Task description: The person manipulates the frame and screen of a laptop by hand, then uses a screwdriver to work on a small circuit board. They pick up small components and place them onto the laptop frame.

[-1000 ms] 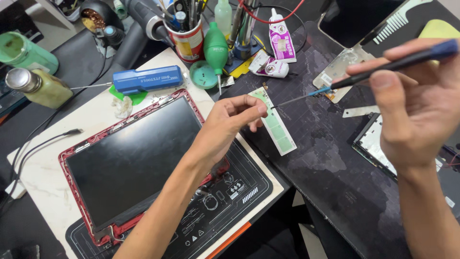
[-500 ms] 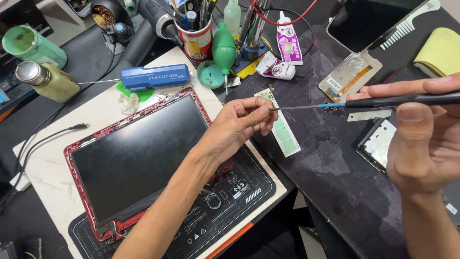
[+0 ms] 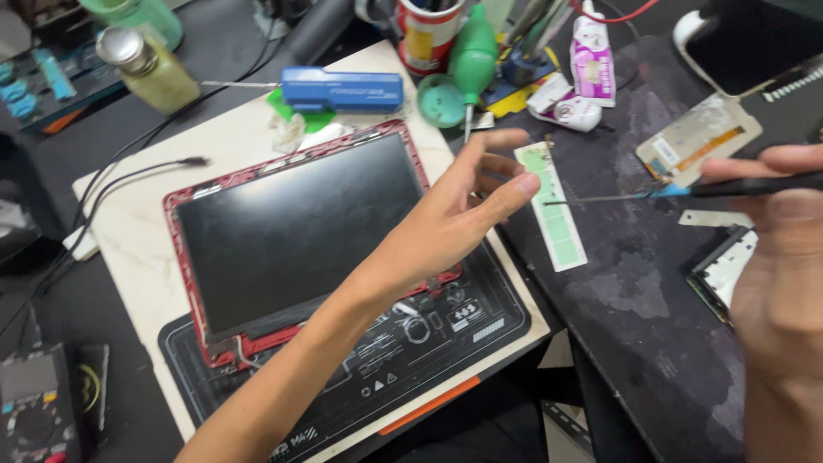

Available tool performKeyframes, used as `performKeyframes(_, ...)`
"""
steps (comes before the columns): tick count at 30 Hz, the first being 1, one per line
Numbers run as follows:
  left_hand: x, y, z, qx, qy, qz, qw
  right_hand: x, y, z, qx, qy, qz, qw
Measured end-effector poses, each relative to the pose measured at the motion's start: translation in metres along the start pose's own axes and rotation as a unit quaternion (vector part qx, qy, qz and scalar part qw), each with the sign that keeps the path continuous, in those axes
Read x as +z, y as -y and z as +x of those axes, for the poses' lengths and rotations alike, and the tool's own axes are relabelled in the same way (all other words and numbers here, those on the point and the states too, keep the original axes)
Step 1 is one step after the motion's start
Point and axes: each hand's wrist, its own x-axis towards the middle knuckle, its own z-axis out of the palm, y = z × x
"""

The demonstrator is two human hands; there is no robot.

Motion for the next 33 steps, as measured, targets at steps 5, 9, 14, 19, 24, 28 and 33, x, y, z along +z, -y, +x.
performKeyframes(5, -0.025, -0.013, -0.056, 0.109, -0.111, 0.228, 0.961, 0.047, 0.016, -0.005, -0.032, 0.071, 0.016, 0.997)
performKeyframes(9, -0.032, 0.008, -0.095, 0.143, -0.092, 0.444, 0.880, 0.071, 0.015, -0.006, -0.069, 0.157, 0.005, 0.985)
performKeyframes(14, -0.036, 0.036, -0.112, 0.193, -0.025, 0.572, 0.797, 0.095, 0.010, -0.001, -0.114, 0.202, 0.037, 0.972)
performKeyframes(19, -0.042, 0.040, -0.112, 0.186, -0.016, 0.559, 0.808, 0.103, 0.008, -0.003, -0.103, 0.198, 0.058, 0.973)
performKeyframes(24, -0.043, 0.042, -0.112, 0.188, -0.022, 0.545, 0.817, 0.106, 0.007, -0.002, -0.109, 0.204, 0.045, 0.972)
performKeyframes(28, -0.045, 0.045, -0.111, 0.193, -0.029, 0.538, 0.820, 0.108, 0.003, 0.001, -0.137, 0.206, 0.039, 0.968)
performKeyframes(33, -0.043, 0.045, -0.111, 0.193, -0.036, 0.535, 0.822, 0.117, 0.005, 0.004, -0.160, 0.146, 0.005, 0.976)
